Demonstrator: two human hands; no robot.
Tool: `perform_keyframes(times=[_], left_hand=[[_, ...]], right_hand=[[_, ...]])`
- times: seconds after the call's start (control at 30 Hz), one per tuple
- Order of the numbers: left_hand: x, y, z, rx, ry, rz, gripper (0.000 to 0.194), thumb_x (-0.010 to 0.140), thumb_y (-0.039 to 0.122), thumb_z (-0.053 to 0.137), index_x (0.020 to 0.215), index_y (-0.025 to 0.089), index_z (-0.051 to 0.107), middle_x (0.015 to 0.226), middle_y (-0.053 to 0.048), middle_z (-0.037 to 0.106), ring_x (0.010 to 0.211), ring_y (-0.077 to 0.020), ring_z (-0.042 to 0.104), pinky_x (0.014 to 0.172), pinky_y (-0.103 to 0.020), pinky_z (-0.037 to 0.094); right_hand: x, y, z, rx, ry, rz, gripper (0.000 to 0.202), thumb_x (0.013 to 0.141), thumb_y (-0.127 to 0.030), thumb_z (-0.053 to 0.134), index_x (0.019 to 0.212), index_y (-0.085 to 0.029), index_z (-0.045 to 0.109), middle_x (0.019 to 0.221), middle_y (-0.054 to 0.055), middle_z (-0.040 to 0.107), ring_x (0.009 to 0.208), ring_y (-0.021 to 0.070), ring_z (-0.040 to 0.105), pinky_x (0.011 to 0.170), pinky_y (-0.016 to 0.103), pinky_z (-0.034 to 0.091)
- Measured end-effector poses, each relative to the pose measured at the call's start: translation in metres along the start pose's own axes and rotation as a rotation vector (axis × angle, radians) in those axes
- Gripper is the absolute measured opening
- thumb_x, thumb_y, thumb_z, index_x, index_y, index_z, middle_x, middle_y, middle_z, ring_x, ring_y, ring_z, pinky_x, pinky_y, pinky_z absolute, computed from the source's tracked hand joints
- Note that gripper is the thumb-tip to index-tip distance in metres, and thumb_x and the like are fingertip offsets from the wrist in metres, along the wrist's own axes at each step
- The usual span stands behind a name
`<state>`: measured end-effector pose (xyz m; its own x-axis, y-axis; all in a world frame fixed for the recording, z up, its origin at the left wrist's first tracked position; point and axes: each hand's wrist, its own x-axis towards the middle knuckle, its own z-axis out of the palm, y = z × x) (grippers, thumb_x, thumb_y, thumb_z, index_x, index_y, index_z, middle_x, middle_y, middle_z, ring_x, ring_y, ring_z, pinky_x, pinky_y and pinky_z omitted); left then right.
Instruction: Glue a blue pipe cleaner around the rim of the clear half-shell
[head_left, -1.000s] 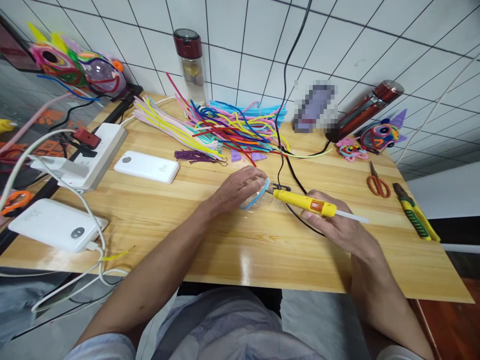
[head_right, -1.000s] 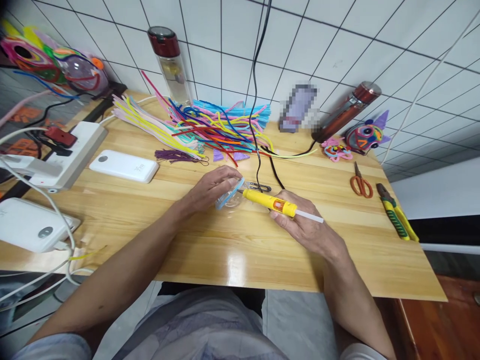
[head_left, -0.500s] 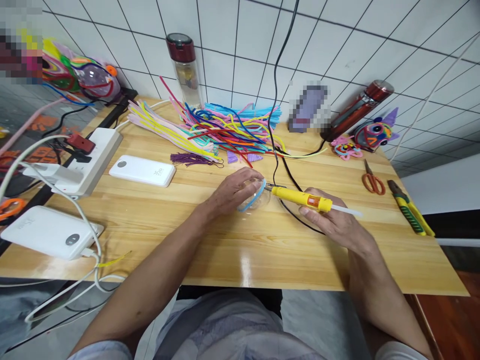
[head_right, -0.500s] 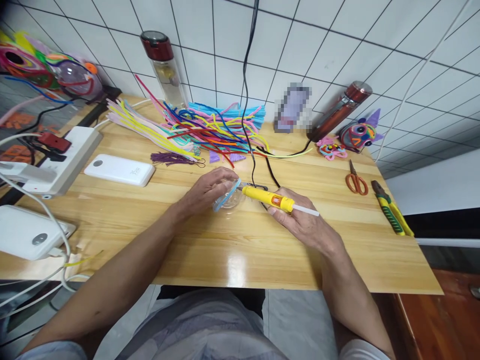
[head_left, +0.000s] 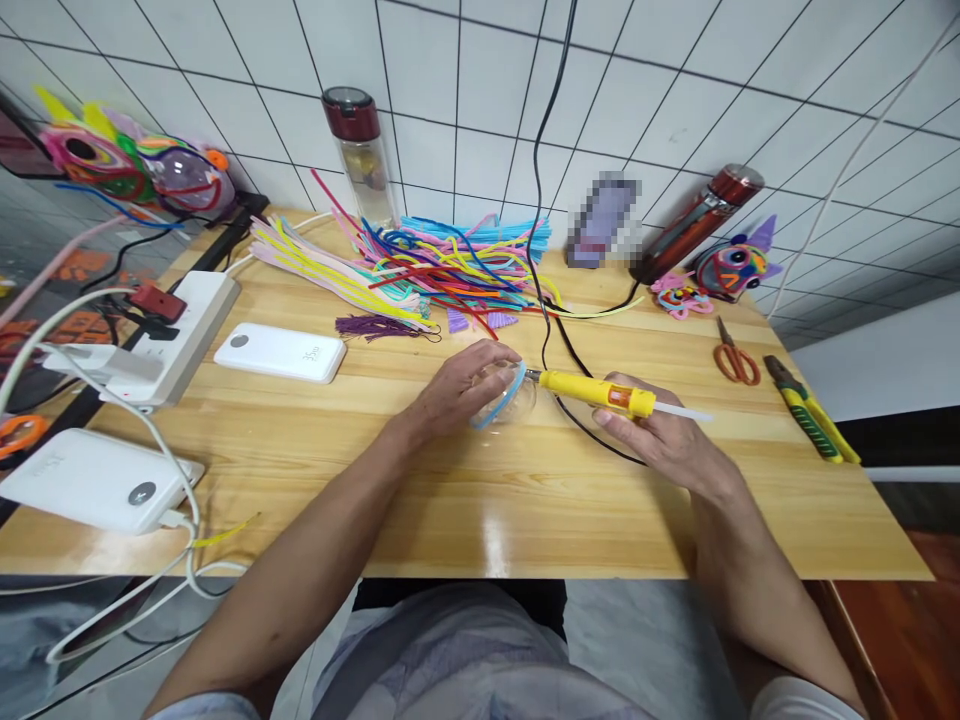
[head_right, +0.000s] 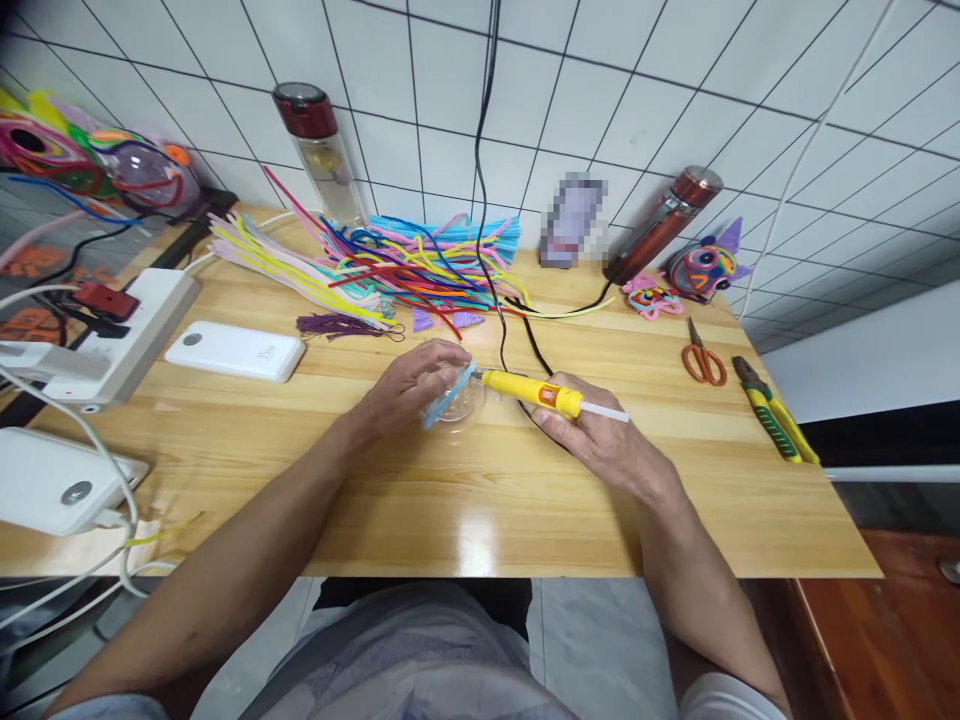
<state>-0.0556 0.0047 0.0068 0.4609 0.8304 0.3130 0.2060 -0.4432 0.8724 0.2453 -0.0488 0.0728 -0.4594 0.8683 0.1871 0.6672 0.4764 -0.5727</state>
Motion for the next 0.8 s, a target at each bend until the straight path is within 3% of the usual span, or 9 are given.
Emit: perform_keyframes(times=[0.4,0.8], left_hand=[[0.000,-0.001,-0.001,-0.003,-0.014,0.027,0.041,0.108,0.053,0.056,0.125,0.021,0.074,0.131,-0.012,0.078,0.120,-0.0263,0.073,0.103,-0.040,0.060],[-0.004,-0.002,-0.002,-0.060,0.020,0.095,0.038,0.109,0.051,0.059,0.123,0.021,0.077,0.131,-0.013,0.079,0.126,-0.0278,0.073,0.114,-0.044,0.056]], right_hand=[[-0.001,0.009,0.004,0.030,0.018,0.047,0.036,0.110,-0.054,0.059,0.089,-0.026,0.054,0.077,-0.002,0.057,0.067,0.0174,0.052,0.065,0.033,0.044],[-0.001,0.012,0.004,0.077,0.003,0.097,0.038,0.107,-0.057,0.058,0.087,-0.025,0.056,0.077,0.000,0.060,0.065,0.0168,0.052,0.062,0.032,0.041]])
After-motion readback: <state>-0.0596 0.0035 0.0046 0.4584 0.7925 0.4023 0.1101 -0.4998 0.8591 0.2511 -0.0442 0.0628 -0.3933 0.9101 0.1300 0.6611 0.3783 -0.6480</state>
